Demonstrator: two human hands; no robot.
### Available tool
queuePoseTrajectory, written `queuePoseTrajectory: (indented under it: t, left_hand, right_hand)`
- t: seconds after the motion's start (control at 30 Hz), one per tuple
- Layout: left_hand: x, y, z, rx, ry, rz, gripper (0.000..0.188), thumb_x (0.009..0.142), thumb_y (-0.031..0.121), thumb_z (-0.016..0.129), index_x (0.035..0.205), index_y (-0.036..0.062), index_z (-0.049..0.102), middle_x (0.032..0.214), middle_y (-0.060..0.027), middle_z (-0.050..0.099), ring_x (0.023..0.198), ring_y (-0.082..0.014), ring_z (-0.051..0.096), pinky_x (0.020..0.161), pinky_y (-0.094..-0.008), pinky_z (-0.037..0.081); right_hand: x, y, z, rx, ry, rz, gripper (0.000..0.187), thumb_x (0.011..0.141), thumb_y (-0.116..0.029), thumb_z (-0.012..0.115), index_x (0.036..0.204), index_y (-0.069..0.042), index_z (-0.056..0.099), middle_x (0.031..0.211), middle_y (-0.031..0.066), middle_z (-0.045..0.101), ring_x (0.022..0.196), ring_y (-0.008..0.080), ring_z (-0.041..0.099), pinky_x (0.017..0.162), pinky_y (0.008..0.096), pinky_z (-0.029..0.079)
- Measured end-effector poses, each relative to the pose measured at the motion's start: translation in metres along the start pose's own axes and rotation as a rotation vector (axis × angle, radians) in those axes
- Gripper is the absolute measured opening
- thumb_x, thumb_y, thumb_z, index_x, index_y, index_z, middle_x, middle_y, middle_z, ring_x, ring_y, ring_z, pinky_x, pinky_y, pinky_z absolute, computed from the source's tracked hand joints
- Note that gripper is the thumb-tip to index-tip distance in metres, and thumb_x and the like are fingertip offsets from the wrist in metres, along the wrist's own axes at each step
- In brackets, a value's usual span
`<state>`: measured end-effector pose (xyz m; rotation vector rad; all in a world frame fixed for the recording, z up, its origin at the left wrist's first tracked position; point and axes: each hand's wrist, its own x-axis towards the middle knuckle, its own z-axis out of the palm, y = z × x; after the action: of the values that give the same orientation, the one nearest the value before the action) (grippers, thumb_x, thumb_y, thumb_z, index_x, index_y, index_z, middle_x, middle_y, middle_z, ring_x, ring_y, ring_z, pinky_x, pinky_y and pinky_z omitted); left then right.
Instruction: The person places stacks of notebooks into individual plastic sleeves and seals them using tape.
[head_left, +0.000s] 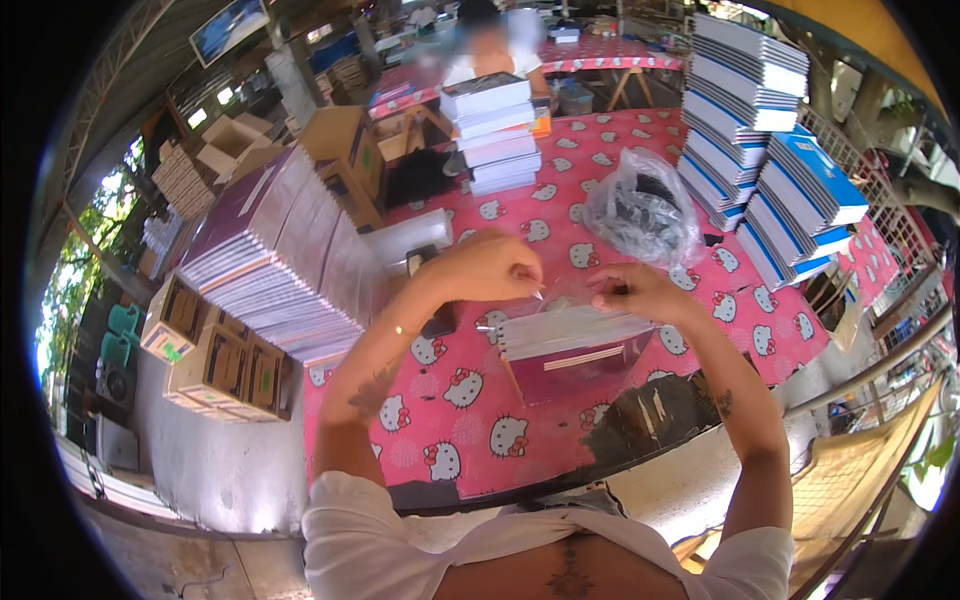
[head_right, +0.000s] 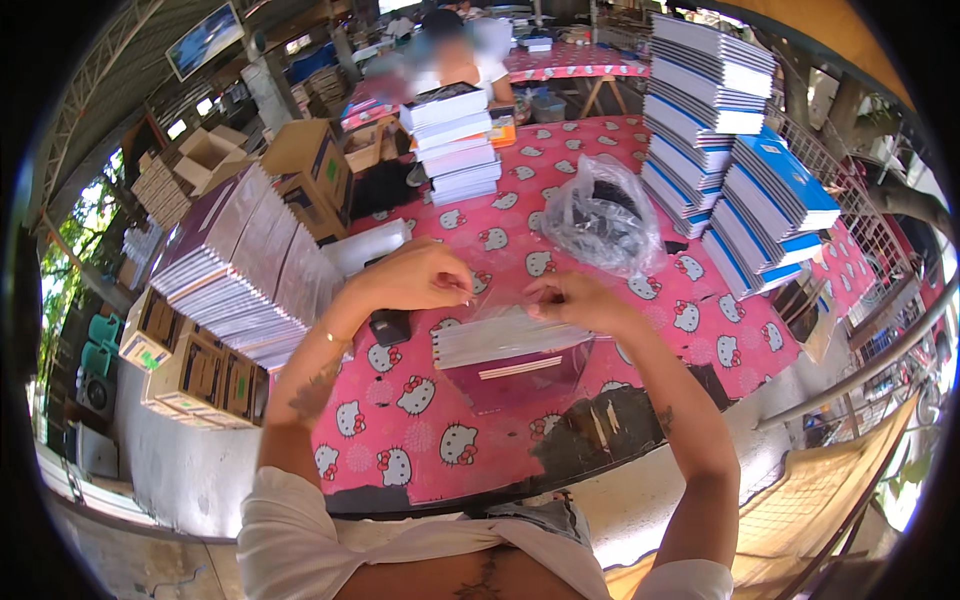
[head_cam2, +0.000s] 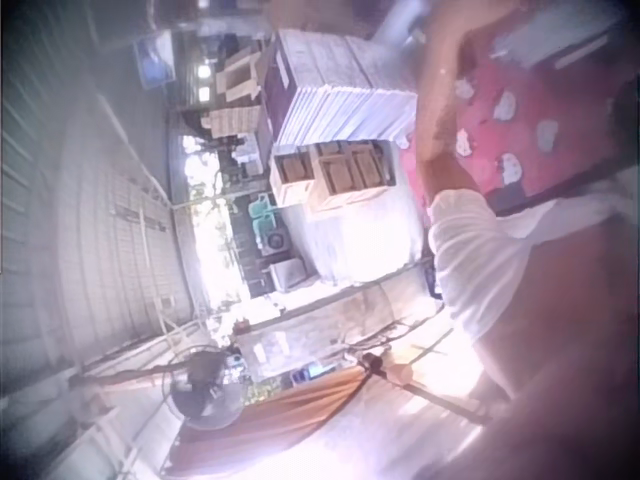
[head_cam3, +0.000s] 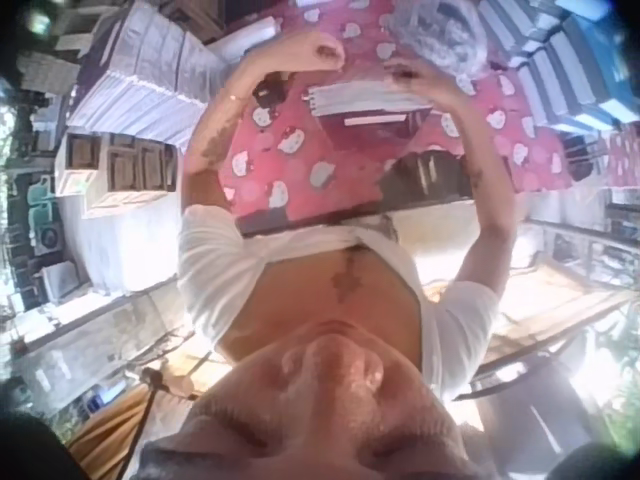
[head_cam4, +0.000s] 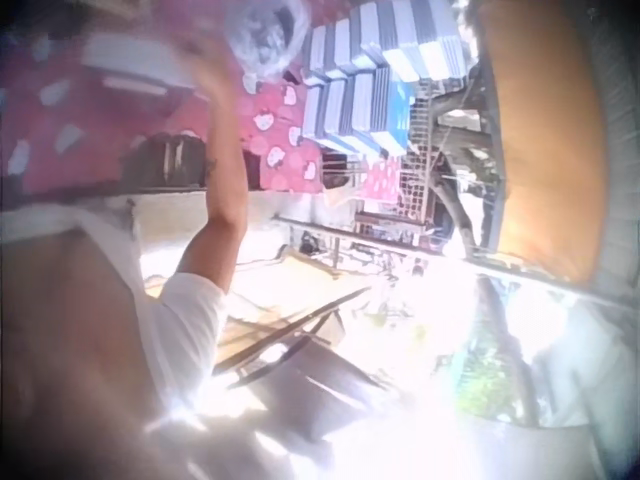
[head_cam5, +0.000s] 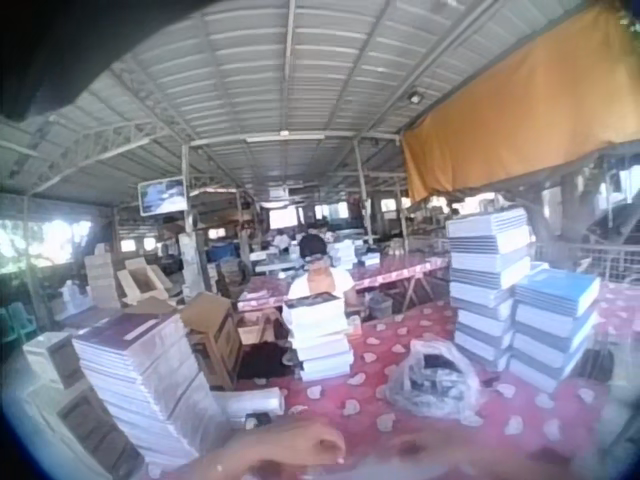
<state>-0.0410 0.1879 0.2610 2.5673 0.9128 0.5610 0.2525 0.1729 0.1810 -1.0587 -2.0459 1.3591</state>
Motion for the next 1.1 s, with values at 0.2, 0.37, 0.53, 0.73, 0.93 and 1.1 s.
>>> queuePoseTrajectory:
  t: [0.2,0.37,0.53,0.73,0.93,1.1]
  left_hand:
    - [0.072,-0.087,0.070,-0.177,-0.919,-0.015,0.043,0.084,0.046,0.072,0.099,0.0051,0.074,0.085,-0.0031,0.072,0.076,-0.0121,0.062,0.070,-0.0328,0.050]
    - [-0.023,-0.103,0.155,-0.883,-0.475,-0.213,0.038,0.094,0.026,0.063,0.122,0.0001,0.062,0.104,-0.0071,0.068,0.088,-0.0150,0.061,0.081,-0.0312,0.050]
    - [-0.095,-0.046,0.139,-1.212,0.071,-0.449,0.042,0.098,0.024,0.055,0.135,0.0036,0.054,0.120,-0.0089,0.064,0.106,-0.0147,0.060,0.091,-0.0334,0.050]
    - [-0.137,0.033,0.213,-0.980,0.732,-0.517,0.055,0.078,0.005,0.078,0.129,0.0012,0.055,0.116,-0.0053,0.065,0.106,-0.0174,0.061,0.093,-0.0310,0.050]
    - [-0.137,0.120,0.130,-0.945,1.093,-0.434,0.049,0.070,0.002,0.081,0.115,0.0003,0.061,0.100,-0.0060,0.067,0.085,-0.0168,0.064,0.077,-0.0306,0.054]
    - [-0.182,0.163,-0.012,-0.333,1.533,-0.320,0.039,0.071,0.019,0.080,0.101,-0.0019,0.066,0.092,-0.0069,0.066,0.077,-0.0145,0.063,0.067,-0.0285,0.052]
  right_hand:
    - [0.006,0.004,0.004,0.020,-0.010,-0.006,0.051,0.087,-0.029,0.076,0.127,-0.002,0.059,0.100,0.0074,0.067,0.093,0.0145,0.062,0.082,0.0297,0.050]
    - [-0.004,0.009,0.003,-0.099,0.094,-0.036,0.057,0.081,-0.038,0.078,0.127,-0.009,0.060,0.102,0.0105,0.067,0.085,0.0188,0.064,0.077,0.0343,0.051]
    - [-0.045,0.013,0.005,0.263,0.352,-0.279,0.093,0.077,-0.043,0.080,0.151,-0.011,0.033,0.146,0.0161,0.045,0.133,0.0271,0.046,0.109,0.0390,0.037]
    - [-0.061,0.116,0.063,0.369,0.297,-0.213,0.086,0.076,-0.022,0.085,0.145,-0.001,0.038,0.138,0.0116,0.051,0.128,0.0235,0.047,0.110,0.0391,0.035]
    - [-0.046,-0.025,0.055,0.590,0.358,-0.386,0.075,0.086,-0.029,0.077,0.144,0.000,0.039,0.131,0.0088,0.054,0.119,0.0200,0.051,0.103,0.0358,0.040]
    - [-0.078,-0.177,0.051,0.521,0.412,-0.895,0.073,0.096,-0.045,0.057,0.151,-0.005,0.031,0.152,0.0131,0.035,0.139,0.0250,0.037,0.109,0.0425,0.034]
